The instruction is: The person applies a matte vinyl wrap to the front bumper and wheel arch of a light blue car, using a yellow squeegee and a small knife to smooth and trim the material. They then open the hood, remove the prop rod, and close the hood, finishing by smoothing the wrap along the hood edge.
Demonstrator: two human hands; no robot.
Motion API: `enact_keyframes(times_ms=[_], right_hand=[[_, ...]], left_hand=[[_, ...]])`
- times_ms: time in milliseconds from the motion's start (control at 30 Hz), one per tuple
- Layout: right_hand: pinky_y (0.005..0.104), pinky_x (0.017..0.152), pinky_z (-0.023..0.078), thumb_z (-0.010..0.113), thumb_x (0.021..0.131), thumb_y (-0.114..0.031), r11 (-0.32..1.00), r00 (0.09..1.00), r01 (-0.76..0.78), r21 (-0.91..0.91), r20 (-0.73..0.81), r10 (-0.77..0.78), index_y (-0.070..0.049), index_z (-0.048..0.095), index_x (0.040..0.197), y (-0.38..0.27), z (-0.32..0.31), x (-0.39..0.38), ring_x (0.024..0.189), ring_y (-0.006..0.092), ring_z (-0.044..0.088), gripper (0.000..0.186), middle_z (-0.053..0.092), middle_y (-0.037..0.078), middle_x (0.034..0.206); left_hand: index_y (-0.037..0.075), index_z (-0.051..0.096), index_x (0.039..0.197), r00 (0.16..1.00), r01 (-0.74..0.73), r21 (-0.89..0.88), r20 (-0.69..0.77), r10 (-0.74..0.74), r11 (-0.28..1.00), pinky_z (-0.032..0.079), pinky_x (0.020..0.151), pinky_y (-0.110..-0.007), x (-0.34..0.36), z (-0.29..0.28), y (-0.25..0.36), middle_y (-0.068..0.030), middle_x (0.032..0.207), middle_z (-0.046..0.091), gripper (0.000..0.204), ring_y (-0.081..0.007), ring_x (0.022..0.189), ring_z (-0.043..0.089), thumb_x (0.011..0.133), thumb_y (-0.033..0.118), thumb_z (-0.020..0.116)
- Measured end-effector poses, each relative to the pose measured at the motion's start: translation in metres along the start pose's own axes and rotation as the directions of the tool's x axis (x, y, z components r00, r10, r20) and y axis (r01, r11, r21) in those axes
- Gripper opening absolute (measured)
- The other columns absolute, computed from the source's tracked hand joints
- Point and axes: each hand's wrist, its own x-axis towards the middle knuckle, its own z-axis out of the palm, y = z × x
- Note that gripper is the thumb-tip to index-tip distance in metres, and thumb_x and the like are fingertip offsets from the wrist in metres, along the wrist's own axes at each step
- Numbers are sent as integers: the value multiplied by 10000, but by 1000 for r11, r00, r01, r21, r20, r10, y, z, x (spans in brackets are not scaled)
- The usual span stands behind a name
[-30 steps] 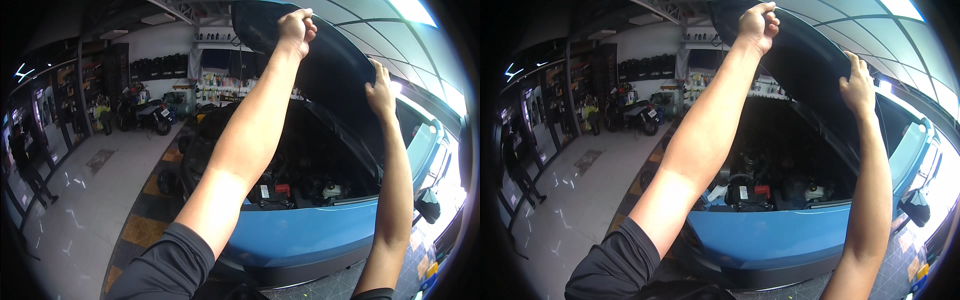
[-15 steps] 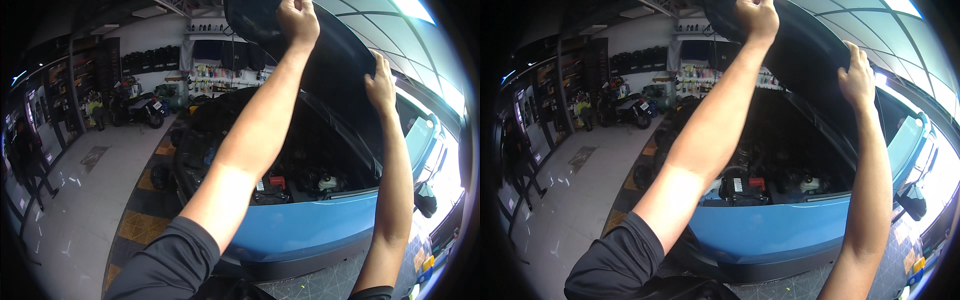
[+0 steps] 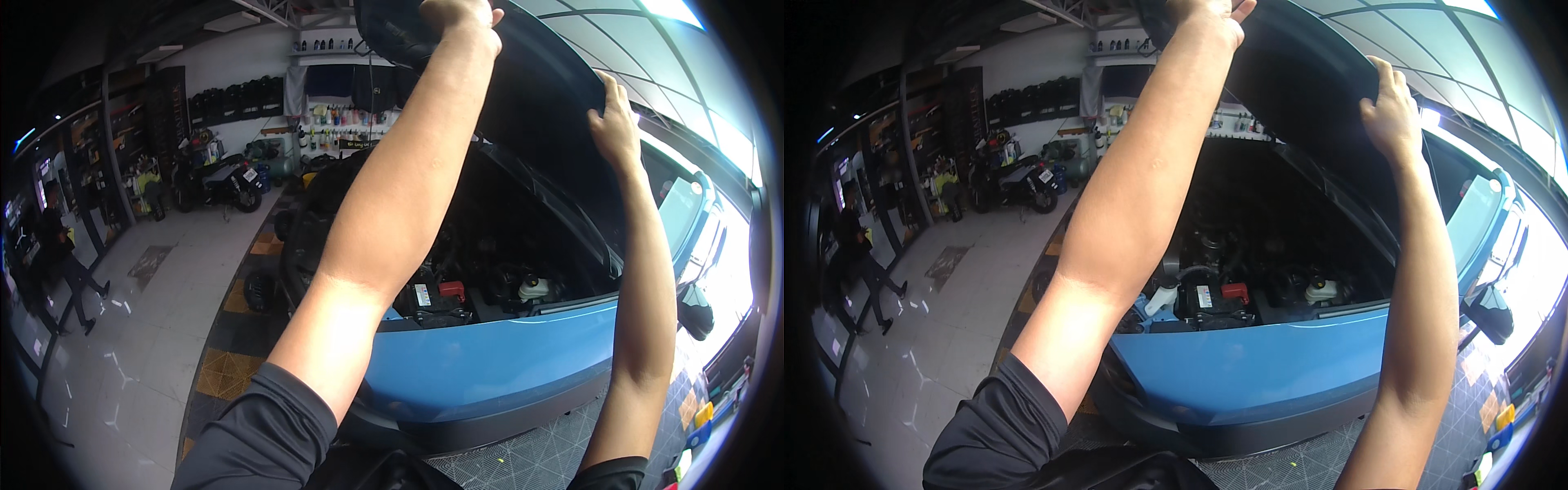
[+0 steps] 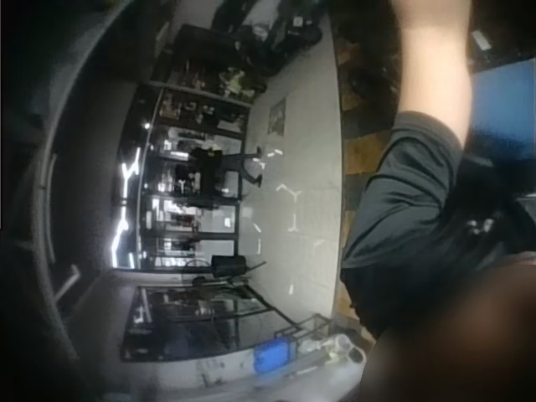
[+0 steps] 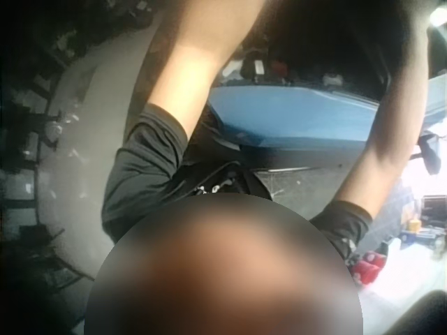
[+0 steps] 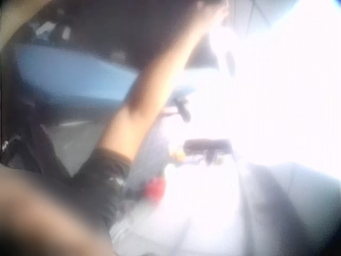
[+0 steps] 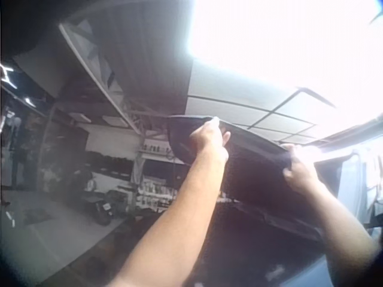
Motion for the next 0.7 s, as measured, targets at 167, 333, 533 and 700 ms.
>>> enact_keyframes(times_ms=[167, 333, 533, 700], right_hand=[[487, 1073, 447, 582, 811, -92, 1000, 1000, -7, -5, -1, 7, -174, 455, 1452, 1, 1, 0, 1256, 421, 552, 658, 544, 212, 1354], [489, 1071, 447, 576, 810, -86, 1000, 1000, 20, 14, -24, -20, -174, 459, 1450, 0, 2, -1, 1253, 419, 554, 657, 544, 214, 1349], [501, 1062, 449, 575, 804, -86, 1000, 1000, 21, 19, 4, -21, -173, 452, 1454, 1, 0, -1, 1239, 429, 557, 667, 543, 216, 1346], [511, 1055, 449, 572, 802, -94, 999, 1000, 24, 37, 1, -24, -174, 448, 1455, 1, -2, -2, 1223, 439, 557, 670, 545, 225, 1327]], left_hand=[[-20, 667, 1003, 997, -76, 148, 45, 70, 986, 554, 617, -317, 15, -7, -7, -99, 962, 677, 171, -196, 777, 670, 927, 127, 709], [-61, 650, 967, 986, -165, 224, 78, 151, 961, 524, 644, -349, 25, -5, -13, -133, 886, 672, 199, -208, 664, 651, 953, 134, 613], [6, 646, 996, 935, -329, 113, -102, 340, 938, 518, 791, -391, 6, 11, -24, -132, 941, 683, 159, -259, 844, 664, 937, 130, 567], [18, 661, 916, 611, -620, 620, -3, 792, 480, 524, 767, -421, -9, 2, -33, -164, 914, 714, 155, -312, 851, 686, 921, 170, 634]])
